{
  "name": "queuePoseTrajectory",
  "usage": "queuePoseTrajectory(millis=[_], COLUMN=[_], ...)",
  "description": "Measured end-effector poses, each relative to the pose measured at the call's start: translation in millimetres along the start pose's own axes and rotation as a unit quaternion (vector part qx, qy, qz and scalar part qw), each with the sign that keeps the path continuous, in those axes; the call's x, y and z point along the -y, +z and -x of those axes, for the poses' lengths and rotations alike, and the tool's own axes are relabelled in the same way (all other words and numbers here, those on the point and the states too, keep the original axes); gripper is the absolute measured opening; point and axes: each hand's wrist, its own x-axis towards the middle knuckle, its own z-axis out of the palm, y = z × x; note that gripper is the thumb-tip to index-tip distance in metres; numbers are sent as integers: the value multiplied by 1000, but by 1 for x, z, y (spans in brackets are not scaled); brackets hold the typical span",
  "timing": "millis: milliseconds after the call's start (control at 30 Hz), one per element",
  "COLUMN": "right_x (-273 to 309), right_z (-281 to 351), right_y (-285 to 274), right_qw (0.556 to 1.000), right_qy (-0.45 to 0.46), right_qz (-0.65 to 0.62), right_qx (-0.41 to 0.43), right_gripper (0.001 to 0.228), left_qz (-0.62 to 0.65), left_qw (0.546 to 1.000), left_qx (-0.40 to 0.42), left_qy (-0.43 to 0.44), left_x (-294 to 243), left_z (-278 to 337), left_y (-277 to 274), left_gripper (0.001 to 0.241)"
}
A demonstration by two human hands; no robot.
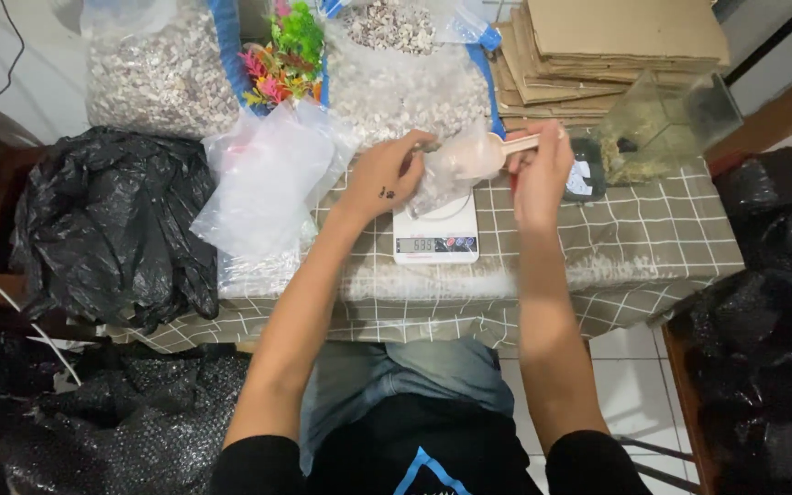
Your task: The person scoops small white stones from a large bag into a small plastic bag and weighs the small bag on a digital scale.
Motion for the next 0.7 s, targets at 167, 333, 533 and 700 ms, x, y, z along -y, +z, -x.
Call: queuePoseTrajectory(millis=[167,333,533,700], right_x=[24,22,40,52], right_z=[6,8,7,12], right_y=[3,2,-7,-5], right_qw=[996,996,987,999], right_qy=[-76,-76,-2,-34], right_qz=[16,4,-105,-30], right_qx=[-37,-54,-123,-19], right_gripper=[32,35,27,26], left_qz=[38,73,85,21], left_qw=[995,989,984,982], left_qx=[-73,-102,-138,-182], left_qy=[47,82,70,33], left_x=[-5,-14,1,13], left_z=[-12,-14,-6,6], left_y=[6,11,-5,-1], left_gripper=[31,30,36,26])
